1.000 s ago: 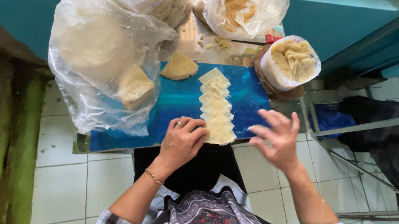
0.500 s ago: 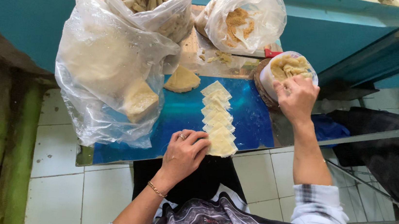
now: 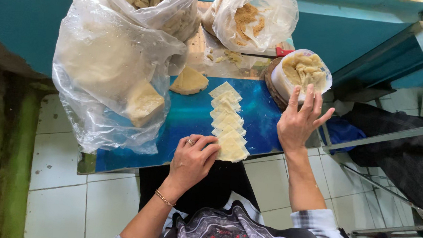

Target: The person pinches and flattens pieces of dough by hand into flat diamond shapes and arranges them in a row on a blue board, occasionally reaching into a plastic bag of dough pieces and a bag of brown powder, with finished pieces accumulating in a container.

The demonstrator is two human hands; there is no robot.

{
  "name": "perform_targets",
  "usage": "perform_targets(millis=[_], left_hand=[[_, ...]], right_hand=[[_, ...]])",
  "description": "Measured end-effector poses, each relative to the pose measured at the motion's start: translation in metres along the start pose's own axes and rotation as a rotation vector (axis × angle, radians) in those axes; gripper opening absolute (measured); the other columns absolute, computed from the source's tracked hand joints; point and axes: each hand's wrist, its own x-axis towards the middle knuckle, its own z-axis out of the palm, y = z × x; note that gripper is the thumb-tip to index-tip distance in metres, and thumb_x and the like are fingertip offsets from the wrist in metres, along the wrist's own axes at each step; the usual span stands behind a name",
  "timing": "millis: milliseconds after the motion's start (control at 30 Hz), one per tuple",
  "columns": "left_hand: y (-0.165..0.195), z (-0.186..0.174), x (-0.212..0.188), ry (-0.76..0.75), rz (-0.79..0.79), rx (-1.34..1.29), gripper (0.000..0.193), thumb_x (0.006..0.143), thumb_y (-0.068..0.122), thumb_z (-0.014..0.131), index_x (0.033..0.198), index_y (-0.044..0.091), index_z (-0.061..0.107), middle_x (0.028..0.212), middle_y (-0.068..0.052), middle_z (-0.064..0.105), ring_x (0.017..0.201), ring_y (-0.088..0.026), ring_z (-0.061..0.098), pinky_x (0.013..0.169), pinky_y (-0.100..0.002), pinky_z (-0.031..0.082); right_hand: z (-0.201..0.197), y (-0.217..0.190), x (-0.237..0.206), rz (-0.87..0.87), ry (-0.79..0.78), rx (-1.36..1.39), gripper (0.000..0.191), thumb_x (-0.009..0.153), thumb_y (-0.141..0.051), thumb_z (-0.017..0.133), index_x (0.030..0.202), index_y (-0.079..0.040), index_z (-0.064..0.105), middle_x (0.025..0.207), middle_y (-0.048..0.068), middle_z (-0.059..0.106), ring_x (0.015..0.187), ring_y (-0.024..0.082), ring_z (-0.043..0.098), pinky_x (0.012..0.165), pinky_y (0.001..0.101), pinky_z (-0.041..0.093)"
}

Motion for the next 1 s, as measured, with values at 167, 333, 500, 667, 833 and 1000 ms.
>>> perform_targets(millis=[167, 333, 500, 667, 833, 1000], left_hand=[[-0.002, 0.002, 0.000, 0.002, 0.001, -0.006, 0.013, 0.086, 0.013, 0.074, 0.098, 0.013, 0.071, 0.111, 0.001, 0.070, 0.102, -0.024, 0.065, 0.090, -0.041, 0.047], [-0.004, 0.004, -0.001, 0.011, 0.013, -0.009, 0.012, 0.086, 0.013, 0.074, 0.098, 0.014, 0.071, 0.110, 0.001, 0.069, 0.104, -0.024, 0.065, 0.091, -0.041, 0.047], [-0.004, 0.004, -0.001, 0.005, 0.003, -0.012, 0.012, 0.086, 0.013, 0.074, 0.097, 0.013, 0.070, 0.111, 0.001, 0.070, 0.103, -0.024, 0.065, 0.089, -0.041, 0.047], [-0.002, 0.002, -0.003, 0.003, 0.006, -0.008, 0.014, 0.085, 0.011, 0.073, 0.099, 0.013, 0.071, 0.112, 0.000, 0.069, 0.104, -0.024, 0.065, 0.091, -0.041, 0.048], [0.001, -0.002, -0.003, -0.013, -0.010, -0.029, 0.015, 0.084, 0.010, 0.073, 0.099, 0.013, 0.070, 0.111, 0.000, 0.069, 0.104, -0.025, 0.065, 0.090, -0.042, 0.048], [0.002, -0.007, 0.000, -0.032, -0.018, -0.061, 0.015, 0.084, 0.011, 0.075, 0.098, 0.011, 0.071, 0.111, -0.001, 0.070, 0.103, -0.026, 0.064, 0.090, -0.043, 0.048]], right_hand=[[-0.023, 0.007, 0.000, 0.191, -0.038, 0.493, 0.057, 0.090, -0.014, 0.065, 0.146, -0.017, 0.057, 0.140, 0.016, 0.053, 0.122, 0.030, 0.052, 0.106, 0.0546, 0.033], [0.002, 0.025, 0.014, 1.090, -0.186, 2.162, 0.060, 0.099, -0.015, 0.063, 0.158, -0.006, 0.052, 0.114, 0.006, 0.065, 0.093, 0.015, 0.061, 0.076, 0.0291, 0.050], [-0.004, 0.013, -0.015, 1.261, -0.283, 2.275, 0.054, 0.097, -0.020, 0.062, 0.150, -0.014, 0.054, 0.098, 0.002, 0.066, 0.079, 0.012, 0.059, 0.063, 0.0252, 0.047], [-0.011, 0.006, 0.019, 0.681, -0.206, 1.601, 0.027, 0.106, -0.021, 0.067, 0.129, -0.008, 0.072, 0.094, 0.003, 0.064, 0.078, 0.012, 0.055, 0.067, 0.0255, 0.043], [0.070, -0.019, 0.165, 0.143, -0.132, 1.005, 0.021, 0.100, -0.021, 0.069, 0.114, -0.008, 0.078, 0.101, 0.014, 0.075, 0.085, 0.025, 0.072, 0.077, 0.0367, 0.056], [0.155, -0.064, 0.231, 0.051, -0.779, 0.226, 0.039, 0.093, -0.049, 0.070, 0.104, -0.013, 0.081, 0.104, 0.017, 0.076, 0.098, 0.032, 0.072, 0.079, 0.0459, 0.054]])
